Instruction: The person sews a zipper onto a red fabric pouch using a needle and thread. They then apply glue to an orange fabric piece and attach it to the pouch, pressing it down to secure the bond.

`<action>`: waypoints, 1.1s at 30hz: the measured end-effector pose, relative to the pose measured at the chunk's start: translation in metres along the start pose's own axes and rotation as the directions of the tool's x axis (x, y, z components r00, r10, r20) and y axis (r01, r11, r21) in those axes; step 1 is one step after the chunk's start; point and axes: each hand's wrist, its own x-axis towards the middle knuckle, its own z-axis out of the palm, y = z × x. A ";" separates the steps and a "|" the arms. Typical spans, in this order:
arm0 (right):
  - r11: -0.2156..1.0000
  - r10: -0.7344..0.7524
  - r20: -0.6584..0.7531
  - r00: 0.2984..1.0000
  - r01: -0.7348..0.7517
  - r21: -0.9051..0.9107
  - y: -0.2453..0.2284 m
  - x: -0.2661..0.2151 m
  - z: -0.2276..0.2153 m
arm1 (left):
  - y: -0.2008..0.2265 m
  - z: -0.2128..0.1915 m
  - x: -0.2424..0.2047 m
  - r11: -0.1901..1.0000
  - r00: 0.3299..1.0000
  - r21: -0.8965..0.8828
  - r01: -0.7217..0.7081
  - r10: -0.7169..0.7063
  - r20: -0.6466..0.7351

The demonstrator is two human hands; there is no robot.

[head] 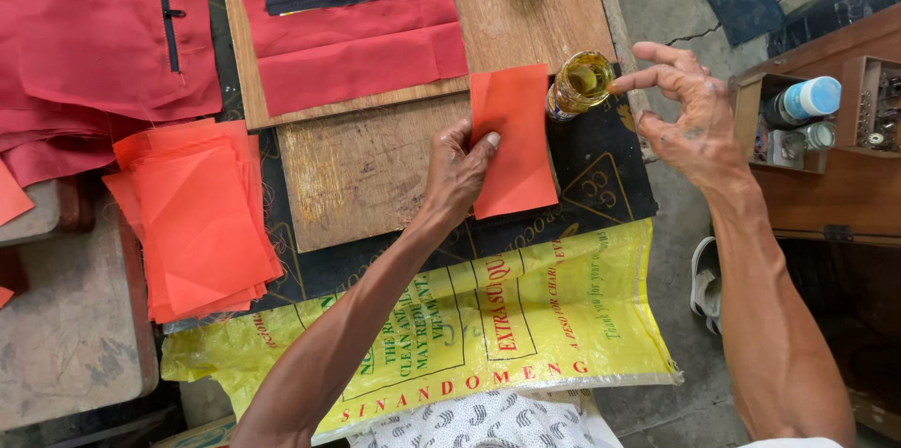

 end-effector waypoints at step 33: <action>0.700 0.300 0.292 0.908 -0.417 0.579 -0.065 -0.133 0.109 | -0.005 -0.014 0.006 0.997 0.997 0.019 -0.076 0.076 -0.019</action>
